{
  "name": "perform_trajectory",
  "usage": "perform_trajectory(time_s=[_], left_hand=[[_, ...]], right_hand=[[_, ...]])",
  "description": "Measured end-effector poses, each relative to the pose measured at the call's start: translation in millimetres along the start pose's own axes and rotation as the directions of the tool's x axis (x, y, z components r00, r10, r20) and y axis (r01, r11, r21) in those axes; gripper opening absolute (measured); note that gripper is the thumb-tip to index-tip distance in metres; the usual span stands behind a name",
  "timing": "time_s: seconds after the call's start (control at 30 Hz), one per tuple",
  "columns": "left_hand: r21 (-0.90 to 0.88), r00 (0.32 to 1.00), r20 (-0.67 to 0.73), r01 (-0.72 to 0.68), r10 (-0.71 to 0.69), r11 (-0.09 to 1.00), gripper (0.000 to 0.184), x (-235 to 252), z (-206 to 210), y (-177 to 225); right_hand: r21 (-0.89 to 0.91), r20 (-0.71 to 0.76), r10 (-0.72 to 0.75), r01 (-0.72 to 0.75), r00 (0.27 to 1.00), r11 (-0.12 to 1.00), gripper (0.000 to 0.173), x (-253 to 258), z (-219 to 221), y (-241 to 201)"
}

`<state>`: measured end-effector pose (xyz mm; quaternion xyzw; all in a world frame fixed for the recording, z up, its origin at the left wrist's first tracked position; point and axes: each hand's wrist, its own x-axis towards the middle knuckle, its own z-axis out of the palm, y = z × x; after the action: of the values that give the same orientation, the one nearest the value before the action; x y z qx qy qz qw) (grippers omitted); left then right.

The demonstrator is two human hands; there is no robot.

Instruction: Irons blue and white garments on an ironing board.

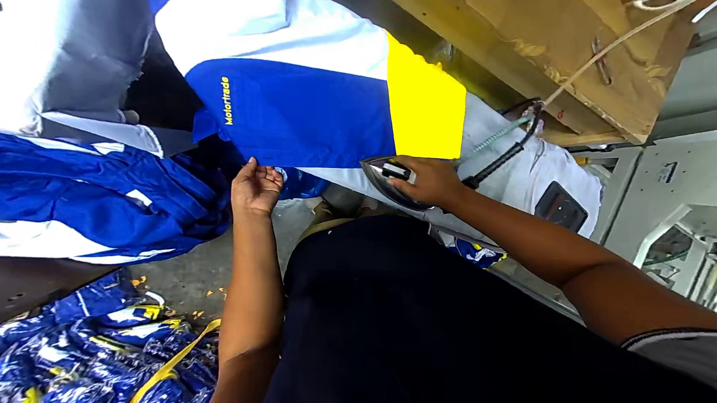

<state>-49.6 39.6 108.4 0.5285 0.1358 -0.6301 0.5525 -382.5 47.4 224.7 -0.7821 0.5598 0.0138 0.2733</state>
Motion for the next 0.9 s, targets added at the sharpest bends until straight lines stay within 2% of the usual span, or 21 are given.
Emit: perform_trajectory(time_s=[0.17,0.3,0.4,0.5,0.63,0.7,0.9], left_hand=[[-0.020,1.000,-0.013,0.001,-0.001,1.000,0.019,-0.9,-0.5,0.8],[0.015,1.000,-0.004,-0.020,0.020,1.000,0.018,-3.2,-1.7,3.2],[0.048,1.000,-0.007,-0.029,0.030,0.998,0.016,-3.1,-2.4,3.3],[0.035,1.000,-0.011,-0.020,0.020,0.999,0.016,-3.9,-2.4,2.9],[0.011,1.000,-0.002,-0.012,0.012,1.000,0.015,-4.7,-2.5,2.2],[0.002,1.000,0.005,-0.010,0.010,1.000,0.015,-3.7,-2.3,1.8],[0.032,1.000,-0.018,0.002,-0.001,0.999,0.016,-0.1,-0.9,2.0]], right_hand=[[0.022,0.121,0.012,-0.015,0.993,1.000,0.050,61.4,-4.7,-67.7],[-0.012,0.206,-0.067,0.071,0.976,0.997,0.050,100.5,-5.4,-104.5],[-0.015,0.214,-0.108,0.113,0.971,0.993,0.049,102.4,-5.4,-105.9],[-0.022,0.224,-0.122,0.130,0.967,0.991,0.050,82.4,-6.1,-88.2],[-0.017,0.116,-0.172,0.175,0.978,0.984,0.050,55.1,3.5,-61.0],[-0.023,0.112,-0.156,0.160,0.981,0.987,0.050,56.5,4.3,-66.1],[-0.011,0.227,-0.069,0.073,0.972,0.997,0.049,80.2,-0.7,-100.6]])
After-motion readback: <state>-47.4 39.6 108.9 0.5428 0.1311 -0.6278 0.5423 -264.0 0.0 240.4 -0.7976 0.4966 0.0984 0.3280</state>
